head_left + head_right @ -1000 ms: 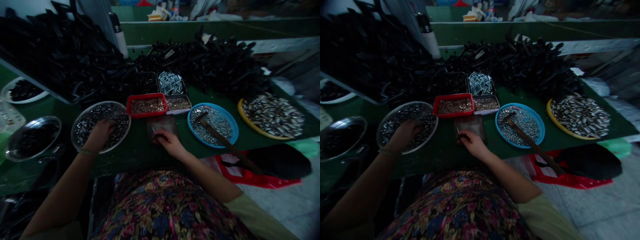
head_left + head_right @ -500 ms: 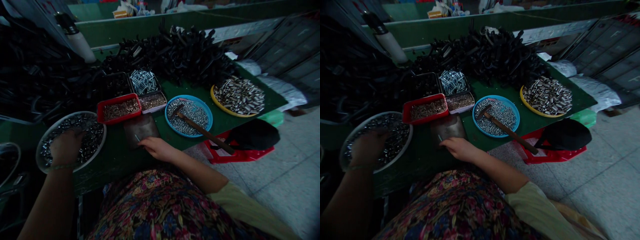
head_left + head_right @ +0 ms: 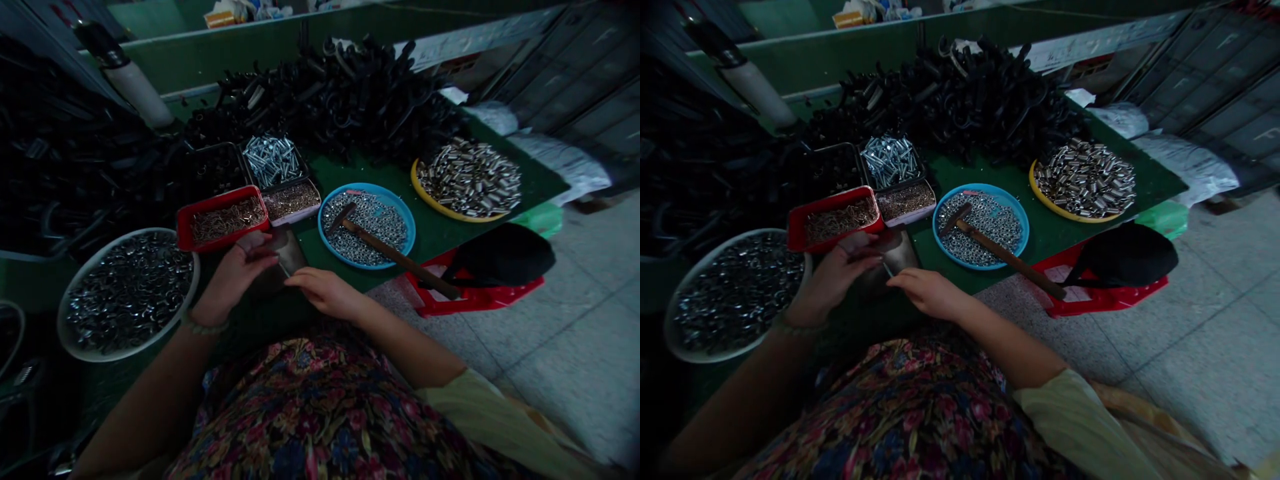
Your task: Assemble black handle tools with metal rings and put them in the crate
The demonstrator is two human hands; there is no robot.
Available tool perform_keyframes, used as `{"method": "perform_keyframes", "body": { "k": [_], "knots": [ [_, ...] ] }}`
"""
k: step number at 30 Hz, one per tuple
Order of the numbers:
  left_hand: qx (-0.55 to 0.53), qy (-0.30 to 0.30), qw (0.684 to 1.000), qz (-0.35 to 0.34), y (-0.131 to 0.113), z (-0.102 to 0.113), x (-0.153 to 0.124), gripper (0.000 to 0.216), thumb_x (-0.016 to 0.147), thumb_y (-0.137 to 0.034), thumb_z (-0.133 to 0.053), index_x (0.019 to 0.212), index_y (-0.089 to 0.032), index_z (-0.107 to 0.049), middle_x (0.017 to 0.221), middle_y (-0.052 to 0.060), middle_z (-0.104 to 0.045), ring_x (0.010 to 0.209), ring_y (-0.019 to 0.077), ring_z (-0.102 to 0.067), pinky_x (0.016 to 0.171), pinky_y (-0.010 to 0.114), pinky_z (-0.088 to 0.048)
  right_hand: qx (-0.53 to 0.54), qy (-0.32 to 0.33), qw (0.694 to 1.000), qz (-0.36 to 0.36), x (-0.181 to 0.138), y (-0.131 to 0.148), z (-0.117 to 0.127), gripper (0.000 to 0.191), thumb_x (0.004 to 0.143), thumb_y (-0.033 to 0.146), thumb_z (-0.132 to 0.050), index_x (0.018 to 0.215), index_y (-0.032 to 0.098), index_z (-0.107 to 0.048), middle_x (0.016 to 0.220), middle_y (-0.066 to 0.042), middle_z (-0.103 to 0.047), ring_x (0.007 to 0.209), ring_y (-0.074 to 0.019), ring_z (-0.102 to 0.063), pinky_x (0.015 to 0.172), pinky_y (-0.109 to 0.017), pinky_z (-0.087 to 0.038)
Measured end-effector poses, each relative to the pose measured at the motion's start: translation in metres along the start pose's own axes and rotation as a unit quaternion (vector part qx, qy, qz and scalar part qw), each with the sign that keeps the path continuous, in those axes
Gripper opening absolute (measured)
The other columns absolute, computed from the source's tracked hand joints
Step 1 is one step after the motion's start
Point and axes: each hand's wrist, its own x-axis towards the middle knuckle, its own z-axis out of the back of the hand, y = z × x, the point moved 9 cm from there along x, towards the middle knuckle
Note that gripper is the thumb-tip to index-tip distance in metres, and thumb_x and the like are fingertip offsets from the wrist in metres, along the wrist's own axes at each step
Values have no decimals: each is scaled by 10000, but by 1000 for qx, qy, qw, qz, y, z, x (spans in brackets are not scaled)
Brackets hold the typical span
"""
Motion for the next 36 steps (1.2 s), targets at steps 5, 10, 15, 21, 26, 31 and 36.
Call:
{"method": "perform_keyframes", "body": {
  "k": [5, 10, 15, 21, 26, 31, 36],
  "knots": [
    [-144, 126, 980, 51, 8, -63, -4, 574, 649, -250, -787, 1163, -189, -541, 827, -7, -634, 742, 115, -602, 711, 228, -488, 5, -114, 993, -45, -19, -18, 27, 479, 894, 111, -429, 1357, 234, -438, 1279, -87, -583, 1161, -186, -567, 977, -370, -478],
    [43, 183, 978, -89, -21, -112, 23, 340, 799, -253, -658, 1124, -190, -580, 900, 43, -649, 842, 169, -620, 825, 296, -478, 13, -254, 960, -121, -66, -38, 73, 294, 928, 180, -446, 1194, 250, -549, 1074, -62, -674, 979, -184, -663, 902, -394, -531],
    [304, 177, 922, -163, -31, -177, 45, 112, 795, -82, -587, 833, -176, -634, 725, 74, -648, 914, 256, -625, 905, 369, -431, 55, -382, 904, -186, -108, -53, 112, 243, 924, 261, -489, 1163, 238, -529, 1020, -72, -679, 869, -197, -693, 833, -413, -563],
    [279, 209, 918, -190, -42, -187, 52, 135, 764, -45, -593, 779, -165, -654, 766, 86, -656, 860, 255, -640, 889, 403, -432, 88, -363, 905, -202, -110, -51, 105, 217, 919, 271, -505, 1128, 240, -554, 998, -66, -683, 848, -190, -697, 813, -393, -570],
    [-106, 231, 967, 1, -19, -145, 49, 131, 779, -109, -603, 886, -148, -667, 850, 42, -658, 735, 124, -618, 797, 303, -492, 149, -276, 927, -207, -88, -50, 78, 209, 916, 264, -502, 1112, 237, -569, 981, -52, -684, 834, -171, -701, 791, -354, -571],
    [-294, 177, 936, 84, 3, -111, 26, 199, 687, -121, -713, 883, -135, -684, 852, 21, -676, 770, 98, -627, 803, 256, -502, 177, -221, 936, -208, -63, -48, 58, 210, 915, 253, -489, 1102, 228, -581, 980, -48, -681, 812, -156, -700, 781, -327, -563],
    [-242, 190, 945, 111, 14, -80, 14, 256, 608, -187, -809, 822, -119, -687, 771, 9, -671, 692, 87, -616, 697, 229, -492, 89, -104, 977, -166, -37, -25, 50, 257, 906, 177, -481, 1128, 230, -599, 963, -39, -684, 862, -155, -680, 820, -324, -536]
  ]
}}
